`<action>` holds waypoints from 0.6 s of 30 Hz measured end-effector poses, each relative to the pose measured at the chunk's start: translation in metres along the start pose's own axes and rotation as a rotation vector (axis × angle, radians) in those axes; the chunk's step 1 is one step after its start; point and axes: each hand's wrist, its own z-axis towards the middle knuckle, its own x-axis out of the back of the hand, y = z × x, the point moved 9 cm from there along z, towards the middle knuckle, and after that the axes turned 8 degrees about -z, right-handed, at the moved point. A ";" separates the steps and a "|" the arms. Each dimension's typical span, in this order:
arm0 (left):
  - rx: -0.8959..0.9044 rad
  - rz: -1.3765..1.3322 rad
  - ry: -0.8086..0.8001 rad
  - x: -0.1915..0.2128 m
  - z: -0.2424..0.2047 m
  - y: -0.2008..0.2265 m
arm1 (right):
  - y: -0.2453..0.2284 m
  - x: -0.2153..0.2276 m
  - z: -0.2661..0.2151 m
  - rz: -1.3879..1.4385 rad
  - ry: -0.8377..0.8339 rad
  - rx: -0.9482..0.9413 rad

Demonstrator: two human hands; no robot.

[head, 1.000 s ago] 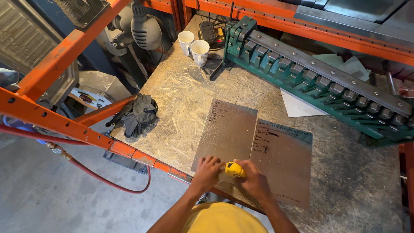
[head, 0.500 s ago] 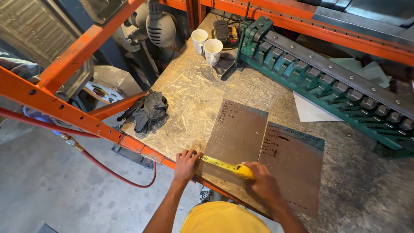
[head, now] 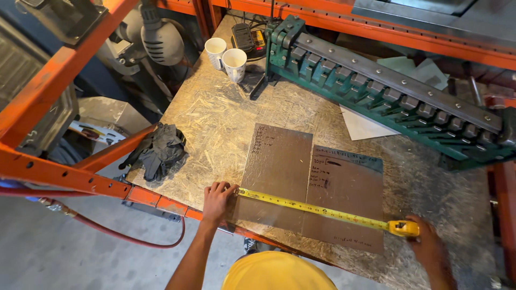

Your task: The person repeatedly measures two metal sheets placed side by side on a workbench using a yellow tape measure. They extend the tape across the width of the sheets multiple times, retract it, and reposition it to verify the dimensions.

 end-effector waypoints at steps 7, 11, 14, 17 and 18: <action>-0.034 0.012 -0.019 -0.003 0.004 -0.002 | 0.014 -0.003 -0.003 0.105 -0.059 -0.069; -0.067 0.043 -0.058 -0.009 0.005 -0.006 | 0.002 0.008 -0.008 0.058 -0.083 -0.074; -0.056 0.058 -0.076 -0.012 0.005 -0.007 | -0.006 0.013 -0.010 0.055 -0.103 -0.082; -0.037 0.064 -0.091 -0.011 0.004 -0.006 | -0.007 0.013 -0.010 0.070 -0.110 -0.081; -0.033 0.064 -0.096 -0.010 0.004 -0.005 | -0.006 0.012 -0.009 0.078 -0.117 -0.089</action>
